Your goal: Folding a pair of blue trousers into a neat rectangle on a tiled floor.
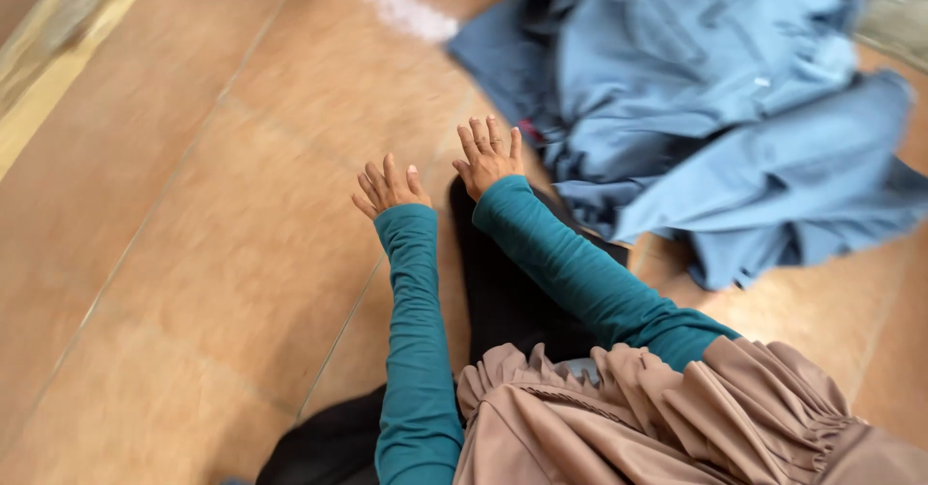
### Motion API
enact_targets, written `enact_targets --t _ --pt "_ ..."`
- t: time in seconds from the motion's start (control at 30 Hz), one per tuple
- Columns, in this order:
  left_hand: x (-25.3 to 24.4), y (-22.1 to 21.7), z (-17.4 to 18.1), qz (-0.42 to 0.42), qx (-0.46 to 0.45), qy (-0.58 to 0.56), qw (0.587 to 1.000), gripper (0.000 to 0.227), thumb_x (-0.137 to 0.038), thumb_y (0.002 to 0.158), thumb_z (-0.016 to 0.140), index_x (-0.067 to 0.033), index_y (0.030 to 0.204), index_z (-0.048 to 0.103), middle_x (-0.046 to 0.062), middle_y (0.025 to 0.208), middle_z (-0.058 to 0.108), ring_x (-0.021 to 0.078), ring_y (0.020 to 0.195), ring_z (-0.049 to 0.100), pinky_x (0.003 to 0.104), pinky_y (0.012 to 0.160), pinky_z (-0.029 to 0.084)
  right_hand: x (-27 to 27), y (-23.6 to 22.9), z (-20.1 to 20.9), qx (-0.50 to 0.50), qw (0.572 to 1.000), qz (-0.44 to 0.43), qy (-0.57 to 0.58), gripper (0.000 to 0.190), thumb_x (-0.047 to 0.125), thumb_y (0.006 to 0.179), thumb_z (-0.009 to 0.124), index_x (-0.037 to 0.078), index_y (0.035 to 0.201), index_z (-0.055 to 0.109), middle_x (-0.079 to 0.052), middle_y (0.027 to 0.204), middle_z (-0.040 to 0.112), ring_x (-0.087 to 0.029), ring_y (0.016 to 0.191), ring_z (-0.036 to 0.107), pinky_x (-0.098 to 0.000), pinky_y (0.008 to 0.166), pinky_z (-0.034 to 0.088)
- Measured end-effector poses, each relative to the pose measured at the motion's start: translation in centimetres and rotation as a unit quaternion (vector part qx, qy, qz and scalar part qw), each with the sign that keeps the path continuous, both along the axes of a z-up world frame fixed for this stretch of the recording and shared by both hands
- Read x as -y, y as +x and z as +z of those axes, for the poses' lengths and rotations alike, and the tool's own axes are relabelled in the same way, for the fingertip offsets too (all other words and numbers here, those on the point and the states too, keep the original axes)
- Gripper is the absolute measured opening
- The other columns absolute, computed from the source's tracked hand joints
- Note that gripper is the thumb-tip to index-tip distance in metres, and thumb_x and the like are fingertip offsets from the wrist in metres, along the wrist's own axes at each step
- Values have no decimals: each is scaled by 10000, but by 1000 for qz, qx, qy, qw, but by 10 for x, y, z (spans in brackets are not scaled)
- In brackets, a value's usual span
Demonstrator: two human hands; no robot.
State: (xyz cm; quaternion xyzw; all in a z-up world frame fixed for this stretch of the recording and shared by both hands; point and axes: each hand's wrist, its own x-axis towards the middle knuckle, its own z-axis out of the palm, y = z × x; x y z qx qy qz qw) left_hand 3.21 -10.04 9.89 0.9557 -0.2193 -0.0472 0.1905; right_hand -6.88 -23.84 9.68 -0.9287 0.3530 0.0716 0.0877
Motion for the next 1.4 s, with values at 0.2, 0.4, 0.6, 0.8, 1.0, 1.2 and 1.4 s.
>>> enact_targets --t 0.2,0.4,0.6,0.8,1.0,1.2,1.4 --pt "140 -104 22 -176 37 -64 982 548 -538 1023 443 -295 1514 429 113 1616 375 345 1527 269 589 1249 62 70 -134 49 102 985 -129 -44 655 536 1081 375 213 1636 247 -74 1699 243 -309 1572 135 -631 1229 75" --pt "195 -228 -5 -364 61 -82 926 544 -551 990 456 -306 1476 458 111 1560 457 329 1472 395 598 1232 153 115 -267 -2 147 951 -254 -97 655 599 1054 416 291 1620 302 -21 1693 266 -255 1574 156 -627 1216 83" --pt "175 -279 -43 -504 -161 47 848 667 -548 1033 410 -294 1604 175 138 1585 394 333 1492 352 532 1216 257 164 -390 -48 180 866 -396 -246 438 504 1068 571 296 1454 573 -25 1611 431 -266 1516 271 -627 1150 157" --pt "169 -263 -184 -517 -124 41 846 449 -360 1060 337 -328 1500 416 -9 1484 550 176 1381 513 404 1162 369 210 -490 -68 253 663 -687 -156 650 604 1060 719 455 1581 361 19 1680 -43 -309 1562 72 -704 1199 269" --pt "163 -268 -92 -462 -241 214 826 498 -522 984 415 -394 1460 487 138 1186 737 359 1067 721 491 944 563 312 -592 -188 382 527 -759 25 940 266 660 958 506 1438 488 101 1502 514 -102 1359 540 -285 1149 436" --pt "173 -268 -43 -426 -279 -46 859 555 -523 1001 533 -287 1500 474 168 1264 694 341 1148 681 457 969 560 247 -441 -6 644 582 -492 -70 719 -91 704 482 201 1313 727 -118 1292 674 -211 1313 550 -344 1153 406" --pt "212 -233 21 -230 -585 -293 721 614 -584 1049 421 -247 1562 409 215 1507 514 437 1407 454 593 1100 401 140 -303 47 662 653 -328 168 614 -83 612 525 100 1130 800 -106 1111 760 -195 1121 697 -332 1033 522"
